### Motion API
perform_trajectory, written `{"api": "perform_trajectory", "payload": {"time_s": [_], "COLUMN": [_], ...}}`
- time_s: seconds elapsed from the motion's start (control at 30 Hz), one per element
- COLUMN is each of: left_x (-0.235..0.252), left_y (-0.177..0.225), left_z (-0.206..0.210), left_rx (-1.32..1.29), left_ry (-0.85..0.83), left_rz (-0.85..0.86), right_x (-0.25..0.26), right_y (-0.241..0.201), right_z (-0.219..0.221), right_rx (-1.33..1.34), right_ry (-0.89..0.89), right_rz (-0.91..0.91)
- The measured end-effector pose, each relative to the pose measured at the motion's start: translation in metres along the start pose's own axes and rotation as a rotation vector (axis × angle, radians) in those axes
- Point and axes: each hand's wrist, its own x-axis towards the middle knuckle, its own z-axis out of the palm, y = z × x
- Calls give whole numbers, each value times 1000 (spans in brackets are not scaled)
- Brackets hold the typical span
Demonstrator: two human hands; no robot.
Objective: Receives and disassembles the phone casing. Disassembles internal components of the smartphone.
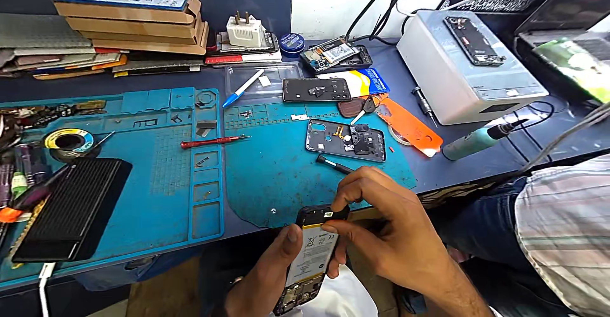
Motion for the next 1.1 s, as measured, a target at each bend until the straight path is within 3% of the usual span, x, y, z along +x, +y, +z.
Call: {"api": "perform_trajectory", "payload": {"time_s": [0.27,0.67,1.1], "left_x": [1,-2,0], "left_y": [-9,-14,-14], "left_z": [-6,-6,-2], "left_rx": [15,58,-294], "left_ry": [-5,22,-37], "left_rz": [-66,-121,-142], "right_x": [2,-2,-2], "right_y": [1,8,13], "right_z": [-5,-7,-1], "right_rx": [-99,-20,121], "right_ry": [-102,-198,-84], "right_rz": [72,161,-39]}}
